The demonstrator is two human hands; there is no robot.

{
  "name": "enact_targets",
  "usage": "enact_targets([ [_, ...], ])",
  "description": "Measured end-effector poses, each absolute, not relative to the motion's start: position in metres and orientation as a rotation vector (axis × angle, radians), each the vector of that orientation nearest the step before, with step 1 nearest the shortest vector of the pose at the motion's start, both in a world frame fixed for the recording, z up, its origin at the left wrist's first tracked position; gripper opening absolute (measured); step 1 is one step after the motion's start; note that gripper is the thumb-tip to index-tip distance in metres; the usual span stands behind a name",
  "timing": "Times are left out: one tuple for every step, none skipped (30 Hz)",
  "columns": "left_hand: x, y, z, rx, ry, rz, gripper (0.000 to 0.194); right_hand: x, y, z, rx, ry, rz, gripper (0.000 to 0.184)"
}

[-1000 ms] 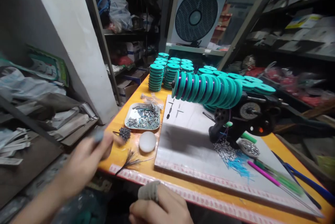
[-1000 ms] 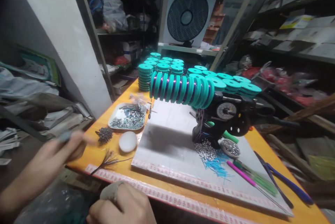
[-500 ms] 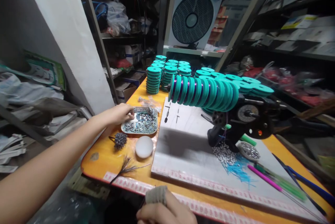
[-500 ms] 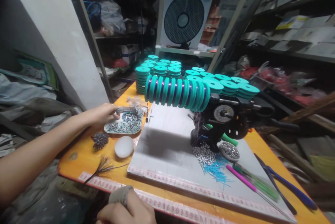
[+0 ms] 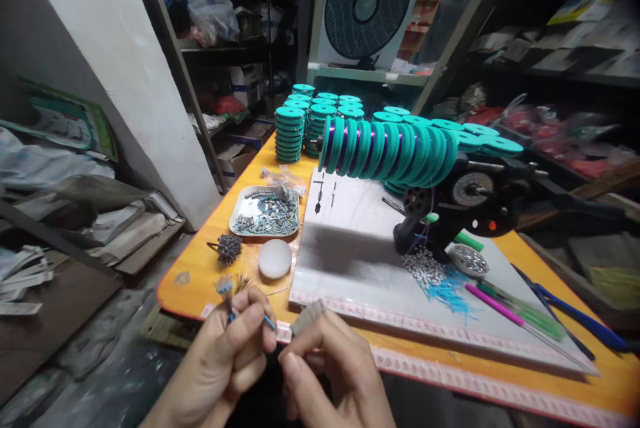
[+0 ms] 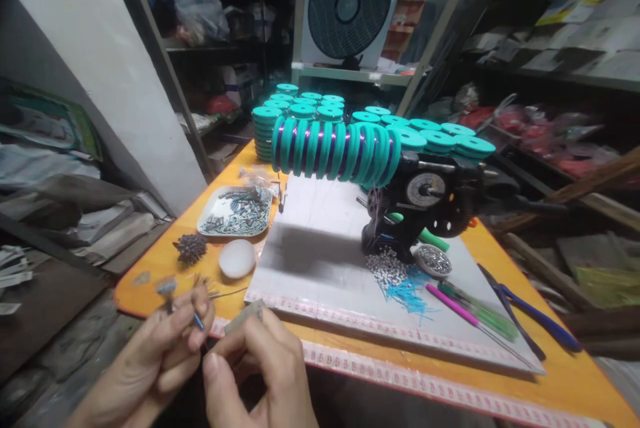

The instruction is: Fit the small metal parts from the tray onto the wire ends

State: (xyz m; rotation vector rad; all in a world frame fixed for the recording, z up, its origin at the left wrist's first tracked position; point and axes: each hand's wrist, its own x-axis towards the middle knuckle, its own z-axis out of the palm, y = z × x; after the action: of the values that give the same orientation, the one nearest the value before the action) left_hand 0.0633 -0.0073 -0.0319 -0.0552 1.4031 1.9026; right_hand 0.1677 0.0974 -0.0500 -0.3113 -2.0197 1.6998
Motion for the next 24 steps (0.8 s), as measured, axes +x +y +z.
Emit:
enact_targets([
  [0.073,-0.006,-0.035,-0.215,1.302,1.93,0.061,0.167,0.099,-0.051,-0.271,-2.004,1.785,0.023],
  [0.081,-0.004,-0.037,-0.337,1.216,1.943,0.062,0.167,0.102,-0.052,-0.229,-2.006,1.852,0.021],
  [0.085,-0.002,-0.039,-0.395,1.165,1.941,0.06,0.167,0.104,-0.053,-0.19,-2.022,1.896,0.019],
  [0.088,-0.001,-0.041,-0.425,1.124,1.931,0.058,0.167,0.106,-0.053,-0.16,-2.043,1.92,0.018],
  [0.089,0.0,-0.043,-0.442,1.082,1.927,0.055,0.168,0.108,-0.053,-0.144,-2.063,1.933,0.017],
  [0.09,0.0,-0.044,-0.452,1.041,1.929,0.053,0.168,0.11,-0.052,-0.148,-2.078,1.937,0.017],
  [0.091,0.0,-0.046,-0.458,1.004,1.934,0.051,0.168,0.111,-0.05,-0.166,-2.091,1.937,0.018],
  [0.091,0.0,-0.047,-0.462,0.974,1.937,0.05,0.169,0.111,-0.049,-0.184,-2.106,1.936,0.018],
  [0.092,-0.001,-0.048,-0.465,0.951,1.938,0.05,0.169,0.111,-0.047,-0.204,-2.121,1.936,0.018],
  [0.092,-0.001,-0.049,-0.468,0.937,1.936,0.05,0.169,0.111,-0.045,-0.223,-2.13,1.94,0.018],
  [0.093,-0.001,-0.05,-0.474,0.929,1.935,0.049,0.169,0.111,-0.044,-0.233,-2.134,1.951,0.017],
  [0.094,-0.002,-0.05,-0.485,0.926,1.937,0.048,0.169,0.111,-0.043,-0.238,-2.134,1.965,0.017],
  [0.095,-0.002,-0.051,-0.499,0.926,1.943,0.045,0.169,0.111,-0.042,-0.236,-2.133,1.976,0.016],
  [0.095,-0.002,-0.052,-0.516,0.93,1.949,0.04,0.169,0.111,-0.041,-0.232,-2.134,1.984,0.016],
  [0.096,-0.001,-0.053,-0.534,0.937,1.957,0.036,0.169,0.111,-0.04,-0.229,-2.137,1.988,0.016],
  [0.096,-0.001,-0.054,-0.552,0.947,1.963,0.031,0.168,0.112,-0.04,-0.227,-2.139,1.989,0.016],
  [0.096,-0.002,-0.055,-0.568,0.958,1.967,0.028,0.168,0.112,-0.039,-0.226,-2.143,1.989,0.016],
  [0.096,-0.002,-0.056,-0.579,0.971,1.967,0.027,0.168,0.112,-0.038,-0.225,-2.145,1.986,0.017],
  [0.096,-0.002,-0.057,-0.58,0.984,1.962,0.027,0.168,0.112,-0.038,-0.225,-2.147,1.977,0.018],
  [0.096,-0.003,-0.058,-0.571,0.996,1.956,0.028,0.167,0.112,-0.038,-0.226,-2.148,1.965,0.02],
  [0.096,-0.003,-0.058,-0.55,1.006,1.948,0.03,0.167,0.111,-0.038,-0.229,-2.147,1.949,0.022],
  [0.096,-0.004,-0.058,-0.519,1.018,1.936,0.034,0.167,0.11,-0.038,-0.233,-2.144,1.931,0.024],
  [0.096,-0.004,-0.058,-0.477,1.033,1.92,0.037,0.166,0.109,-0.039,-0.24,-2.136,1.915,0.026],
  [0.097,-0.004,-0.057,-0.428,1.055,1.903,0.042,0.166,0.108,-0.04,-0.249,-2.12,1.904,0.029],
])
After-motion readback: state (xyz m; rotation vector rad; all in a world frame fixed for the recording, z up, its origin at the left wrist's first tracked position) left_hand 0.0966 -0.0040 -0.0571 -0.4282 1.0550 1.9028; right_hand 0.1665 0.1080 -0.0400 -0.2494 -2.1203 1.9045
